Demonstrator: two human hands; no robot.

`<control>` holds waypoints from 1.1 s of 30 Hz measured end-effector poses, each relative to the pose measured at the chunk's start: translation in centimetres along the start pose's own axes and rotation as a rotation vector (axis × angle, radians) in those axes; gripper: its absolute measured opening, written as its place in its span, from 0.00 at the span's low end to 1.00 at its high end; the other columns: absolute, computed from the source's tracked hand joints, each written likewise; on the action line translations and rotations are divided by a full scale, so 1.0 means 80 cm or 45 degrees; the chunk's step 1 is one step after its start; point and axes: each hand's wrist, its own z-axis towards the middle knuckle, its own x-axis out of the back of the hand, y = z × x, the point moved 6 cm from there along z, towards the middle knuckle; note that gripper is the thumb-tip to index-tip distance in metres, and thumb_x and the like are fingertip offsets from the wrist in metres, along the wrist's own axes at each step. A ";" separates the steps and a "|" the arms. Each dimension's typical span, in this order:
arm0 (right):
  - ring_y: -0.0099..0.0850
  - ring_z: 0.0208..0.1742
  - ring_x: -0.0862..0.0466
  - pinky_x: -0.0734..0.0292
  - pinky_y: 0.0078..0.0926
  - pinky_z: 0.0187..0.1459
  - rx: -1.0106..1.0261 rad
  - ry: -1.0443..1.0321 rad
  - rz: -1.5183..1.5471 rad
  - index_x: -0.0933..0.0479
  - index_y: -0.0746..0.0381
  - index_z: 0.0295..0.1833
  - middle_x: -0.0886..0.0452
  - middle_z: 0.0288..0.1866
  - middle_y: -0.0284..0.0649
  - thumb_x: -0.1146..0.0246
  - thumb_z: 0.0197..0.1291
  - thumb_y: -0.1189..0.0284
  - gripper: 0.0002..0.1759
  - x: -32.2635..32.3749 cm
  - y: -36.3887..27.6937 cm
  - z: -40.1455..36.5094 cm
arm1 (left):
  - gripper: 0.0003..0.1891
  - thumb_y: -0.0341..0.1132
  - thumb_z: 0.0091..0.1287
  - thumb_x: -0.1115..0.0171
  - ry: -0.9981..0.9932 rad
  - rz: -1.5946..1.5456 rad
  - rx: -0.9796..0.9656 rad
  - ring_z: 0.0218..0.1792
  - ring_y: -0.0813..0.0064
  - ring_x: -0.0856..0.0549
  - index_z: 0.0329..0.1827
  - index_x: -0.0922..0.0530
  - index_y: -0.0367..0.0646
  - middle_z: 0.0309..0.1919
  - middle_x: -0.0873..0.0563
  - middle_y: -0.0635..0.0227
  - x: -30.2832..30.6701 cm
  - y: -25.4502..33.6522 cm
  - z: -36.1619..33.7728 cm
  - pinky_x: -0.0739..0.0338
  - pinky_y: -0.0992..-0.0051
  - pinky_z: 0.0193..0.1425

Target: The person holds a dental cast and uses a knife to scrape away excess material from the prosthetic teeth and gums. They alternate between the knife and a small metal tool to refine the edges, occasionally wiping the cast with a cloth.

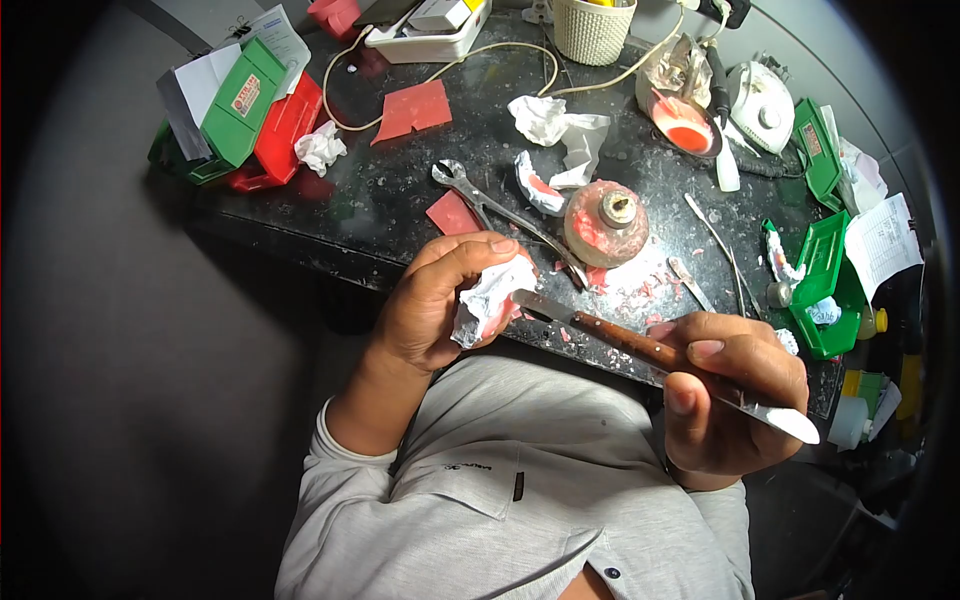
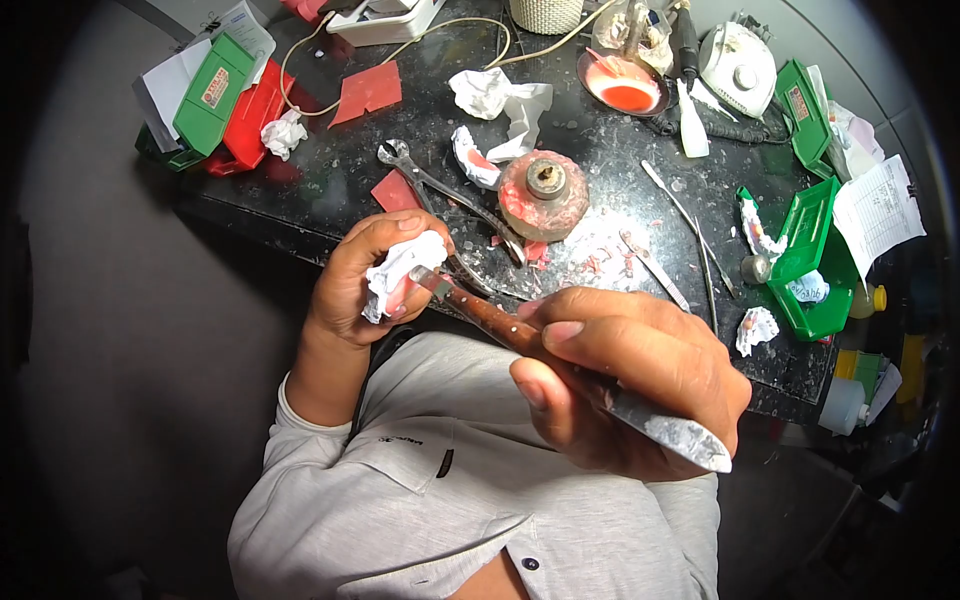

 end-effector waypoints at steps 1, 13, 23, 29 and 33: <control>0.38 0.32 0.08 0.14 0.27 0.33 0.000 -0.001 0.001 0.22 0.72 0.47 0.13 0.33 0.55 0.21 0.52 0.83 0.19 0.000 -0.001 0.000 | 0.15 0.38 0.75 0.41 0.000 -0.001 -0.001 0.14 0.81 0.23 0.38 0.19 0.32 0.22 0.17 0.65 -0.002 0.001 0.000 0.30 0.81 0.17; 0.39 0.34 0.07 0.13 0.27 0.34 -0.040 -0.004 -0.036 0.22 0.70 0.47 0.12 0.33 0.54 0.21 0.54 0.80 0.19 -0.007 -0.004 -0.006 | 0.15 0.38 0.75 0.41 0.099 -0.014 0.020 0.15 0.80 0.22 0.41 0.18 0.31 0.24 0.17 0.64 0.003 -0.001 -0.002 0.28 0.81 0.17; 0.37 0.30 0.12 0.14 0.27 0.31 -0.008 -0.157 -0.120 0.29 0.71 0.50 0.16 0.33 0.52 0.27 0.66 0.69 0.20 -0.008 -0.010 -0.014 | 0.17 0.40 0.75 0.41 0.112 0.002 -0.002 0.13 0.78 0.24 0.41 0.18 0.31 0.23 0.17 0.64 0.002 0.001 -0.002 0.30 0.79 0.14; 0.40 0.37 0.07 0.14 0.28 0.36 -0.119 -0.013 -0.054 0.22 0.67 0.48 0.11 0.35 0.53 0.21 0.55 0.79 0.19 -0.009 -0.005 -0.014 | 0.17 0.41 0.76 0.41 0.115 -0.029 0.012 0.12 0.77 0.24 0.40 0.18 0.31 0.22 0.17 0.63 0.002 0.000 -0.002 0.30 0.78 0.14; 0.37 0.29 0.12 0.13 0.28 0.33 0.004 -0.269 -0.115 0.29 0.73 0.51 0.16 0.33 0.53 0.27 0.66 0.69 0.22 -0.011 -0.011 -0.011 | 0.17 0.41 0.76 0.41 0.095 -0.019 -0.033 0.12 0.77 0.24 0.40 0.18 0.32 0.21 0.18 0.63 0.005 -0.002 -0.001 0.30 0.78 0.14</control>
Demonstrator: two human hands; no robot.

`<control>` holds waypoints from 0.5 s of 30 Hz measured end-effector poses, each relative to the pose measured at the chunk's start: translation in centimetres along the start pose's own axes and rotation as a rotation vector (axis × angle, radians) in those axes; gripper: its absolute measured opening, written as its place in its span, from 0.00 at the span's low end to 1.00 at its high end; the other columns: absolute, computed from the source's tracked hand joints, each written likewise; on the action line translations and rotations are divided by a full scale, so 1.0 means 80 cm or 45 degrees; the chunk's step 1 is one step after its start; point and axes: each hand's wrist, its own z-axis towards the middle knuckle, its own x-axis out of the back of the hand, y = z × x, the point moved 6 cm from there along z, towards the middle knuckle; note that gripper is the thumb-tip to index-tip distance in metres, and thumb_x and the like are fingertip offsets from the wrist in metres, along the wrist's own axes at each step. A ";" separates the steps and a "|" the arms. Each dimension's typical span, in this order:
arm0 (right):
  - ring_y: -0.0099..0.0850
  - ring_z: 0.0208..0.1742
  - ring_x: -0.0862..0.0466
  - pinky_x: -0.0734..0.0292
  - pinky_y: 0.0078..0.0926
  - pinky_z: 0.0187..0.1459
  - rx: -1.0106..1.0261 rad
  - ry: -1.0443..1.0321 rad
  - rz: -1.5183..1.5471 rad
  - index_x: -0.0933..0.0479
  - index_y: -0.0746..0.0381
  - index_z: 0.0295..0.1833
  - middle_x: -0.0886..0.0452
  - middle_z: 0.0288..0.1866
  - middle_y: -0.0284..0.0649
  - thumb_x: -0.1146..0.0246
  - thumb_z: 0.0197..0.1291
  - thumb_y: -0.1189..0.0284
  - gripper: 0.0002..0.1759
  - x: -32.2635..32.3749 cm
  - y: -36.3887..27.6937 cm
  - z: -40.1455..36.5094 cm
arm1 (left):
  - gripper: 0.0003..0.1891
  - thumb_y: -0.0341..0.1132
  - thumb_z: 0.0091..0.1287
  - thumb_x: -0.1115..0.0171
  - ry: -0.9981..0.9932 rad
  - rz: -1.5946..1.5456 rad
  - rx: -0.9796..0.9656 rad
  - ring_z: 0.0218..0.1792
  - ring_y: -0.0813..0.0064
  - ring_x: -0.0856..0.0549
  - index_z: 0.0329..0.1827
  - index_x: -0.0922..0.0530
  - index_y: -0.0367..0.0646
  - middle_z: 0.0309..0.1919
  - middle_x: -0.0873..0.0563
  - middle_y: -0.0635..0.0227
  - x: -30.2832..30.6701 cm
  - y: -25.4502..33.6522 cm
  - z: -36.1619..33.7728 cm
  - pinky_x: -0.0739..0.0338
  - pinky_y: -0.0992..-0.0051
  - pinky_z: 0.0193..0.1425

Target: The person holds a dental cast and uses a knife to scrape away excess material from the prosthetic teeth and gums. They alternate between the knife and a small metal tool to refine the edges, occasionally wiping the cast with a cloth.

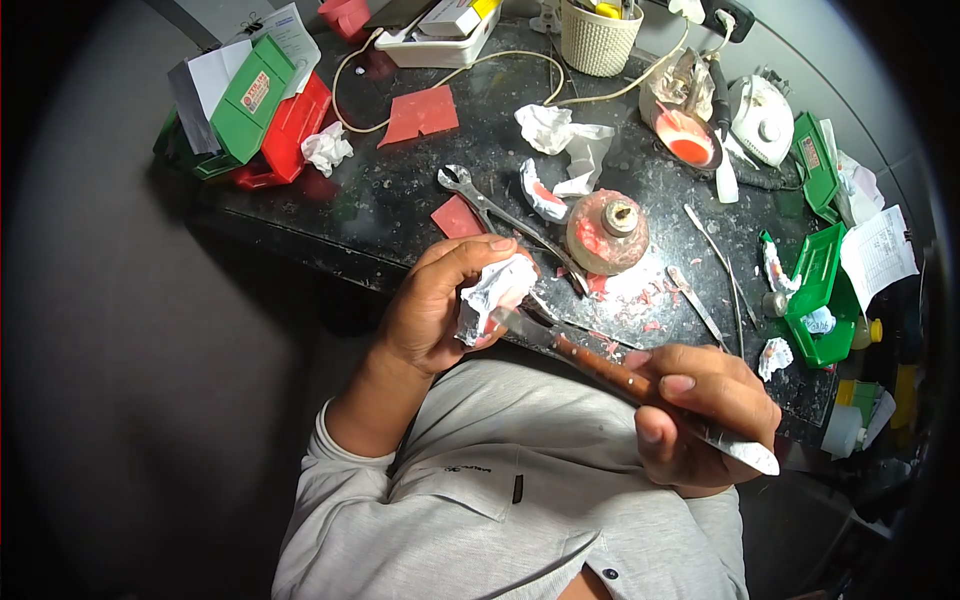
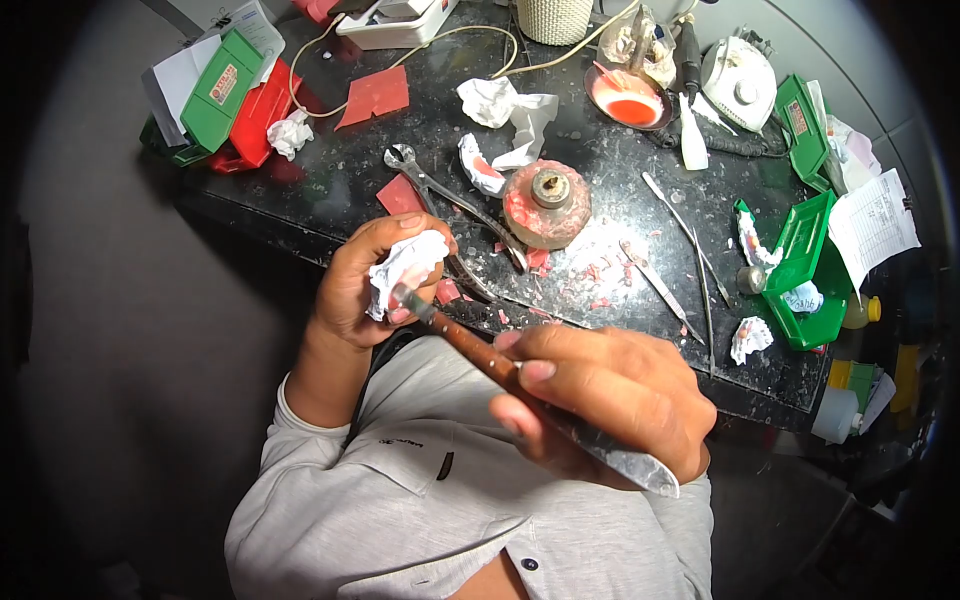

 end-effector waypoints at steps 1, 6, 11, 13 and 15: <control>0.38 0.28 0.12 0.13 0.28 0.32 0.013 0.004 0.025 0.29 0.72 0.49 0.17 0.31 0.52 0.26 0.66 0.69 0.22 0.000 -0.002 0.001 | 0.17 0.41 0.76 0.41 0.000 0.000 -0.002 0.12 0.77 0.24 0.40 0.18 0.32 0.21 0.18 0.63 -0.001 0.000 0.000 0.30 0.78 0.14; 0.42 0.36 0.08 0.14 0.27 0.34 -0.116 0.293 0.217 0.23 0.71 0.46 0.13 0.33 0.54 0.23 0.59 0.78 0.17 0.017 0.011 -0.006 | 0.17 0.41 0.76 0.41 0.095 0.005 0.056 0.12 0.78 0.24 0.40 0.18 0.31 0.21 0.17 0.63 0.000 0.003 -0.003 0.30 0.78 0.14; 0.43 0.36 0.08 0.11 0.31 0.38 -0.098 0.247 0.152 0.23 0.72 0.47 0.14 0.33 0.55 0.23 0.58 0.79 0.17 0.014 0.013 -0.002 | 0.17 0.40 0.76 0.41 0.026 0.001 0.028 0.12 0.78 0.24 0.40 0.18 0.31 0.23 0.17 0.63 -0.002 0.002 -0.001 0.31 0.78 0.14; 0.42 0.35 0.08 0.12 0.29 0.35 -0.059 0.272 0.182 0.22 0.70 0.47 0.13 0.33 0.54 0.22 0.56 0.81 0.17 0.007 0.012 0.001 | 0.17 0.40 0.76 0.41 0.031 -0.007 0.023 0.13 0.78 0.24 0.40 0.18 0.31 0.23 0.17 0.63 -0.003 0.002 -0.001 0.31 0.78 0.14; 0.41 0.35 0.08 0.12 0.29 0.35 -0.090 0.275 0.160 0.22 0.70 0.47 0.12 0.33 0.54 0.22 0.56 0.80 0.18 0.002 0.009 0.001 | 0.16 0.40 0.76 0.41 0.052 -0.032 0.028 0.13 0.78 0.24 0.40 0.18 0.31 0.24 0.16 0.63 -0.003 0.002 -0.002 0.31 0.78 0.14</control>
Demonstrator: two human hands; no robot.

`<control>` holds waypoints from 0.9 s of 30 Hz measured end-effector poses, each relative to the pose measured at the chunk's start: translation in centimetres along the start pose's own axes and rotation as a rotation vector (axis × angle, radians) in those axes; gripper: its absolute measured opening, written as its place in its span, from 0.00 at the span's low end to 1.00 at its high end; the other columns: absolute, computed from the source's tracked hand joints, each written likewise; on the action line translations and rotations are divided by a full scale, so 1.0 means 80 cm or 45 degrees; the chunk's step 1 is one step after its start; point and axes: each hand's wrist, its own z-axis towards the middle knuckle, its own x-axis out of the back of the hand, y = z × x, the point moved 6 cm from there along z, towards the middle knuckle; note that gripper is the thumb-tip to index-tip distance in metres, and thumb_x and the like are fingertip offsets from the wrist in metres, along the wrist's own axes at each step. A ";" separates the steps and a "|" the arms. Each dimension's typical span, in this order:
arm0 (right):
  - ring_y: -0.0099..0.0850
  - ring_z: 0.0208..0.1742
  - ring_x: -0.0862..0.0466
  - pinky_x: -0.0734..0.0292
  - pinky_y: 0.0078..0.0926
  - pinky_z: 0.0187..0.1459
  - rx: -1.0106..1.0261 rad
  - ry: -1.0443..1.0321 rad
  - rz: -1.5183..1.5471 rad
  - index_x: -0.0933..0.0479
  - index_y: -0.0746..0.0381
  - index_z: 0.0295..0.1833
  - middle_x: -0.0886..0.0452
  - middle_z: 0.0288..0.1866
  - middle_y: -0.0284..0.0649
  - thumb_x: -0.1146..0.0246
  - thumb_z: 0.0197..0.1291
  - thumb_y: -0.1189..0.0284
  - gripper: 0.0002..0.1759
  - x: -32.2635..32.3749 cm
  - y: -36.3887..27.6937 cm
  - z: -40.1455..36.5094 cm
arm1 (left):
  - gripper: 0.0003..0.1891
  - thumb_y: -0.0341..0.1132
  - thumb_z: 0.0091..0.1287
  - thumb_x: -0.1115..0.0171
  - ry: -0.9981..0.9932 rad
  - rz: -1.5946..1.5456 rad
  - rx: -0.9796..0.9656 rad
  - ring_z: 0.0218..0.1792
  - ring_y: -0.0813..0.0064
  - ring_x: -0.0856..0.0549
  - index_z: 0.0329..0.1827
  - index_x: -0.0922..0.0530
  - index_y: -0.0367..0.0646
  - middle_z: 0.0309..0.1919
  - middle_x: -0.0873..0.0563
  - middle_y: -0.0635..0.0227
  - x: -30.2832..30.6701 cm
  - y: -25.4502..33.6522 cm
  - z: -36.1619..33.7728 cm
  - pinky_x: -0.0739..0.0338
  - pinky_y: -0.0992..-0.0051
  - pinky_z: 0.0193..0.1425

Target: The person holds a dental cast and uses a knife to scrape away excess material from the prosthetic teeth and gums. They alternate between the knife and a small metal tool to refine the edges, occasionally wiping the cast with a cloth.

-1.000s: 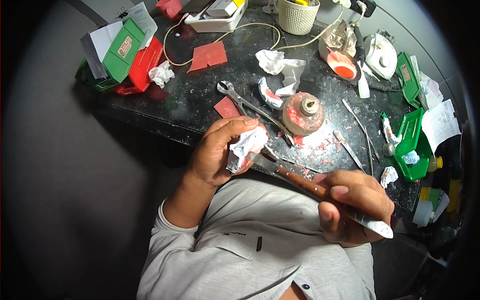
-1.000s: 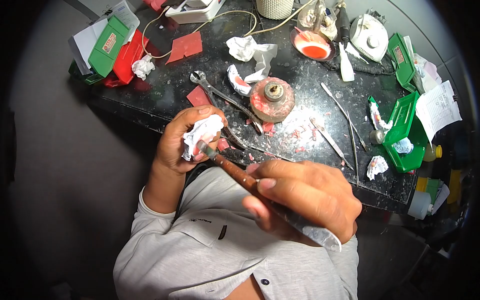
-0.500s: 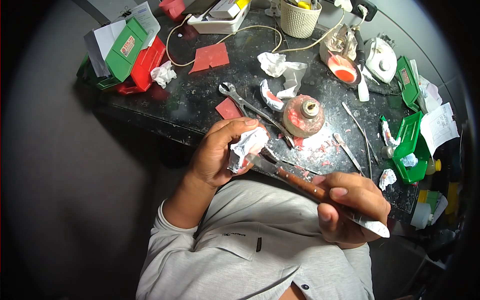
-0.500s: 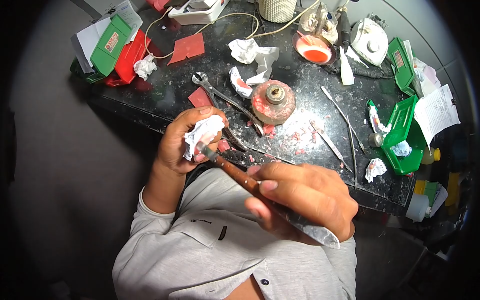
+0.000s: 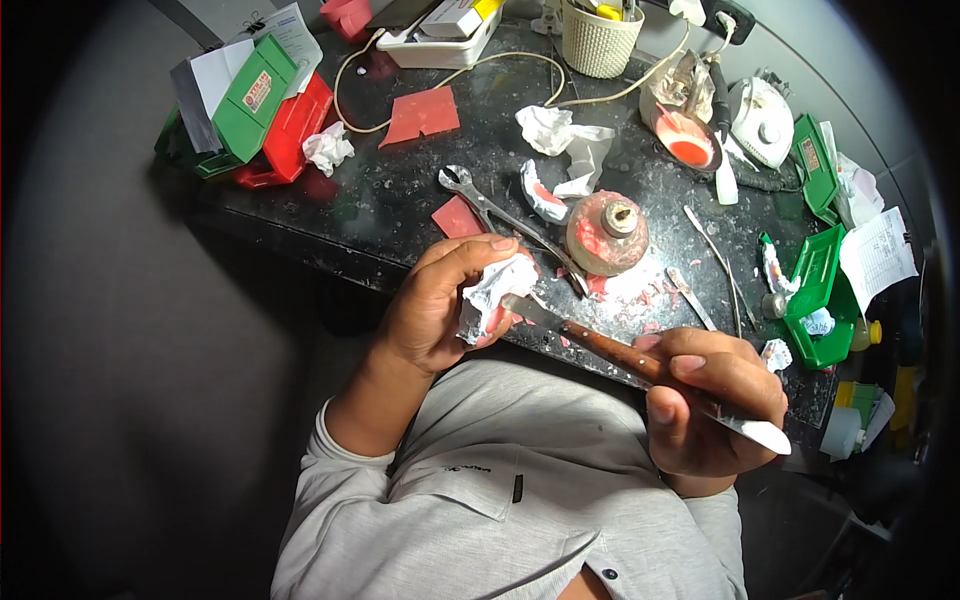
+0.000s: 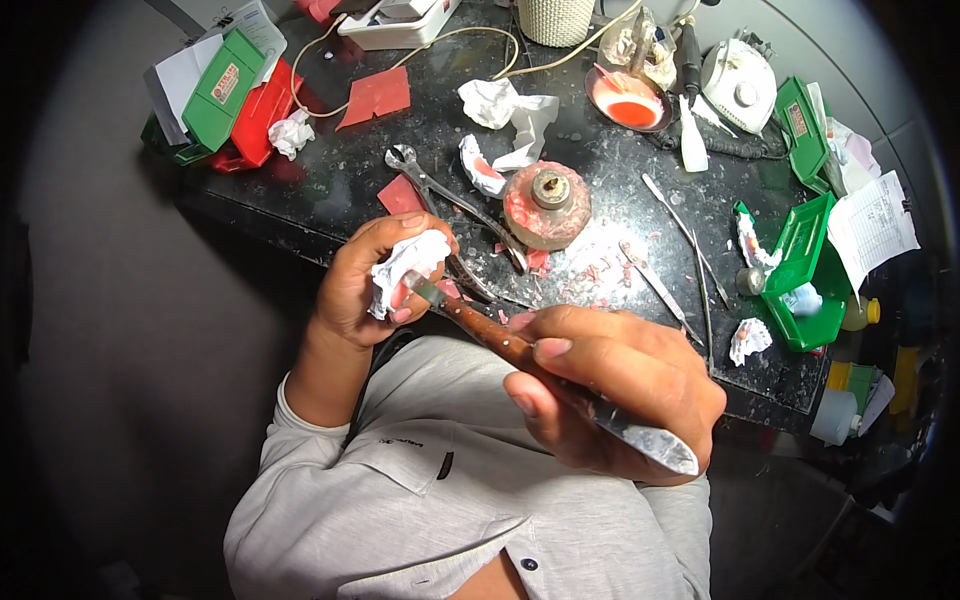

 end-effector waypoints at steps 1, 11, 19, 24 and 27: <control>0.40 0.34 0.08 0.12 0.29 0.35 -0.027 0.004 -0.025 0.22 0.69 0.47 0.12 0.33 0.54 0.21 0.55 0.80 0.18 -0.002 0.000 -0.001 | 0.16 0.40 0.76 0.41 0.001 0.000 0.000 0.13 0.78 0.24 0.40 0.18 0.31 0.24 0.16 0.63 0.000 0.000 0.000 0.31 0.78 0.14; 0.37 0.25 0.12 0.15 0.24 0.29 0.114 0.015 0.035 0.28 0.70 0.49 0.16 0.33 0.52 0.29 0.66 0.73 0.16 0.037 0.004 -0.011 | 0.18 0.41 0.78 0.45 -0.154 -0.108 -0.041 0.17 0.75 0.22 0.49 0.19 0.30 0.28 0.16 0.60 0.014 -0.003 0.004 0.28 0.77 0.16; 0.24 0.18 0.26 0.35 0.16 0.19 0.016 0.391 -0.172 0.28 0.73 0.53 0.17 0.35 0.58 0.37 0.74 0.72 0.14 0.105 0.024 -0.024 | 0.26 0.45 0.84 0.56 -0.233 -0.141 -0.121 0.16 0.70 0.19 0.63 0.29 0.24 0.34 0.20 0.52 -0.004 0.010 -0.005 0.25 0.78 0.16; 0.26 0.22 0.25 0.35 0.16 0.21 -0.022 0.456 -0.222 0.26 0.74 0.54 0.17 0.35 0.55 0.37 0.73 0.76 0.12 0.134 0.032 -0.031 | 0.26 0.46 0.85 0.57 -0.183 0.021 -0.282 0.18 0.70 0.18 0.65 0.30 0.26 0.37 0.20 0.51 -0.006 0.016 -0.008 0.24 0.77 0.16; 0.26 0.23 0.23 0.35 0.16 0.21 -0.037 0.511 -0.249 0.25 0.74 0.56 0.17 0.36 0.56 0.37 0.72 0.77 0.13 0.150 0.034 -0.037 | 0.22 0.43 0.85 0.55 -0.229 0.101 -0.445 0.25 0.73 0.13 0.64 0.27 0.31 0.38 0.15 0.55 -0.008 0.025 -0.010 0.21 0.79 0.18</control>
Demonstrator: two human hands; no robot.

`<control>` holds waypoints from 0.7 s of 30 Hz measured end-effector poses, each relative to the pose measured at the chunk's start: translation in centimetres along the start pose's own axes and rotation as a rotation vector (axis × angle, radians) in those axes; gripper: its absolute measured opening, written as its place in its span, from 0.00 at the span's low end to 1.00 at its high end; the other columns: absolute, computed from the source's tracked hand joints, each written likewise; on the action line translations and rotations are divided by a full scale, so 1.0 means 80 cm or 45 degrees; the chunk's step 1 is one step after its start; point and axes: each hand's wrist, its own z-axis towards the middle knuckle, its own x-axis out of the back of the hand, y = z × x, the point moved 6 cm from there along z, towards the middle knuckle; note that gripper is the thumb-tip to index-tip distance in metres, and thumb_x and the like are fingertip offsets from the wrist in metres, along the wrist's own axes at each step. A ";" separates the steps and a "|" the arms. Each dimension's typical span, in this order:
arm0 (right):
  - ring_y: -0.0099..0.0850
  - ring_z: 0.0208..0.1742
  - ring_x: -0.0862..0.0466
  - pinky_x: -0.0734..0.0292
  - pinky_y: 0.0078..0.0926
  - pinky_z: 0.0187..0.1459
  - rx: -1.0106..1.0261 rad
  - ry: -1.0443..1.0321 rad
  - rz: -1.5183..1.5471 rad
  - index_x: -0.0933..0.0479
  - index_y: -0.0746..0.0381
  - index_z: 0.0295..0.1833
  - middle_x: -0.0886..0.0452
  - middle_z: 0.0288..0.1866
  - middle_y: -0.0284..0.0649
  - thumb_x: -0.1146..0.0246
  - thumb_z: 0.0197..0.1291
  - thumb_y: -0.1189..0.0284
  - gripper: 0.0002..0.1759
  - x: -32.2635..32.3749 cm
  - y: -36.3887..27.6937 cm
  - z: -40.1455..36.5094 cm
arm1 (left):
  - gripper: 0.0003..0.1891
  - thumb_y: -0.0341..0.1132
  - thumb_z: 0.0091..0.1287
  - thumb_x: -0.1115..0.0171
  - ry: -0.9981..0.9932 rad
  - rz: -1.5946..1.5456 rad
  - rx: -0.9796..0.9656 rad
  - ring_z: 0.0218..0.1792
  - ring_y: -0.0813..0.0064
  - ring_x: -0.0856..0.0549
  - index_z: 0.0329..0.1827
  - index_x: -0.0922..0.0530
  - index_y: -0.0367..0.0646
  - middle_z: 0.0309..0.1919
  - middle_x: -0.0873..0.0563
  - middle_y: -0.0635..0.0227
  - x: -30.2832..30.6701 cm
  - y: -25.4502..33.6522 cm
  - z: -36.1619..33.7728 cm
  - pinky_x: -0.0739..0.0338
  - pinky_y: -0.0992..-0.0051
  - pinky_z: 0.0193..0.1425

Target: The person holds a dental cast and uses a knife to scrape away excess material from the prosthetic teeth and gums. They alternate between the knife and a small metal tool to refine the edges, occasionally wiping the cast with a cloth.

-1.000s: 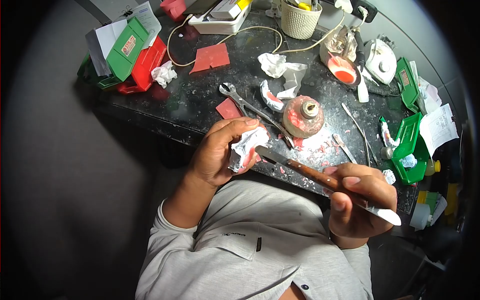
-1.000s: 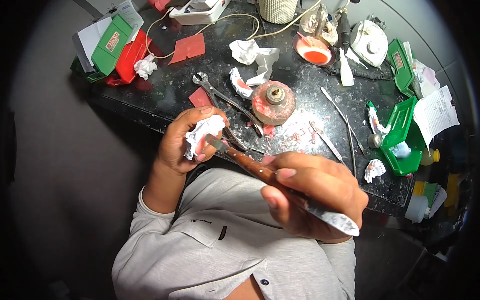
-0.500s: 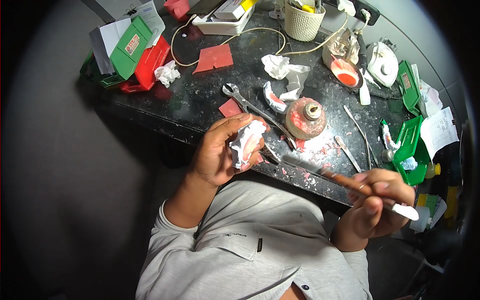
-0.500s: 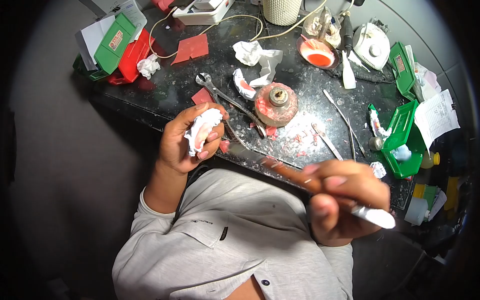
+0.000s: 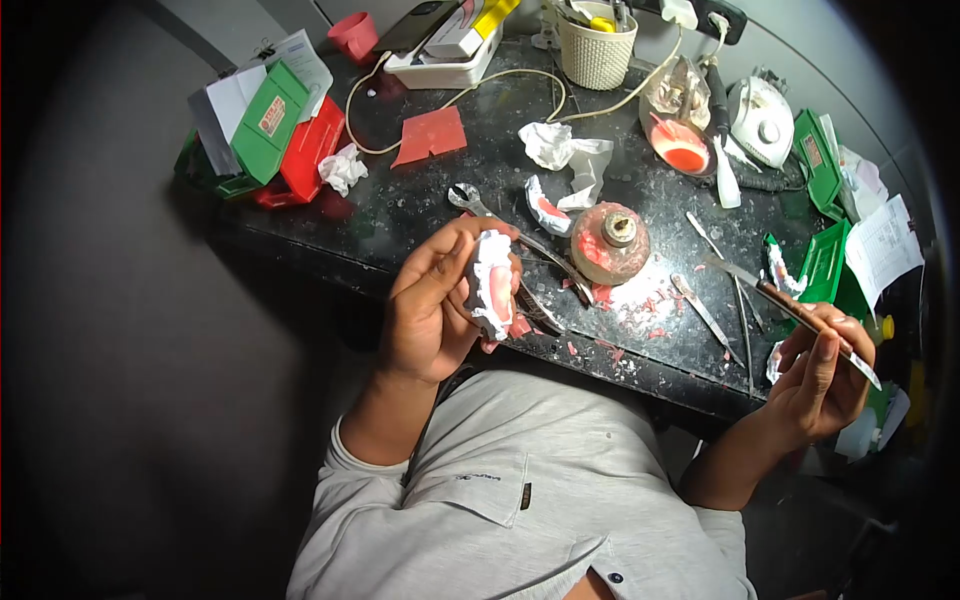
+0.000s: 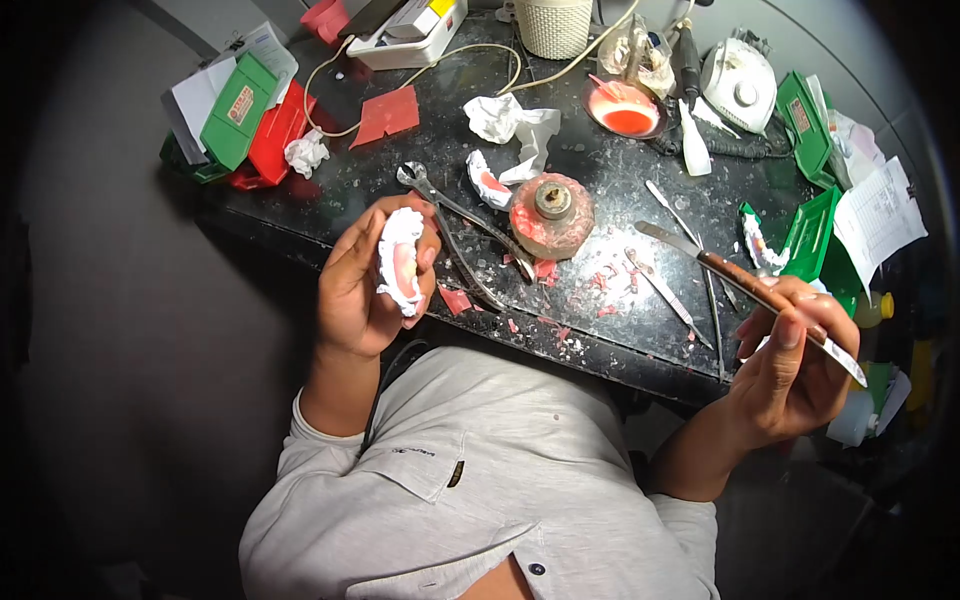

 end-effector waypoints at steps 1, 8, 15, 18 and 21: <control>0.27 0.24 0.23 0.34 0.16 0.22 -0.004 -0.015 0.019 0.25 0.74 0.56 0.16 0.38 0.58 0.37 0.72 0.78 0.13 0.001 -0.001 0.000 | 0.20 0.42 0.85 0.54 0.008 0.047 -0.029 0.27 0.74 0.13 0.64 0.27 0.32 0.40 0.15 0.56 0.003 0.003 0.000 0.21 0.79 0.20; 0.25 0.29 0.20 0.27 0.15 0.32 -0.103 -0.137 -0.143 0.24 0.76 0.54 0.14 0.42 0.58 0.36 0.69 0.84 0.10 -0.002 -0.005 -0.002 | 0.20 0.44 0.84 0.50 0.059 0.275 -0.160 0.32 0.76 0.12 0.65 0.27 0.35 0.40 0.14 0.60 -0.003 0.015 0.000 0.19 0.77 0.25; 0.30 0.42 0.14 0.22 0.19 0.43 -0.225 -0.168 -0.223 0.21 0.76 0.52 0.14 0.44 0.49 0.34 0.67 0.86 0.10 0.022 0.014 -0.002 | 0.22 0.46 0.82 0.46 -0.020 0.307 -0.191 0.33 0.73 0.12 0.65 0.29 0.35 0.43 0.15 0.58 -0.016 0.016 0.001 0.18 0.76 0.26; 0.25 0.40 0.17 0.25 0.17 0.41 -0.255 -0.163 -0.228 0.21 0.75 0.52 0.14 0.43 0.47 0.34 0.67 0.86 0.09 0.031 0.021 -0.003 | 0.22 0.46 0.82 0.45 0.001 0.342 -0.207 0.34 0.72 0.12 0.65 0.29 0.35 0.45 0.16 0.57 -0.023 0.017 0.002 0.17 0.76 0.27; 0.22 0.35 0.22 0.28 0.17 0.39 -0.254 -0.166 -0.230 0.21 0.74 0.52 0.15 0.43 0.45 0.34 0.68 0.86 0.09 0.038 0.028 -0.004 | 0.26 0.51 0.83 0.51 0.099 0.514 -0.238 0.21 0.69 0.17 0.66 0.33 0.34 0.38 0.20 0.55 -0.023 0.018 0.002 0.23 0.73 0.17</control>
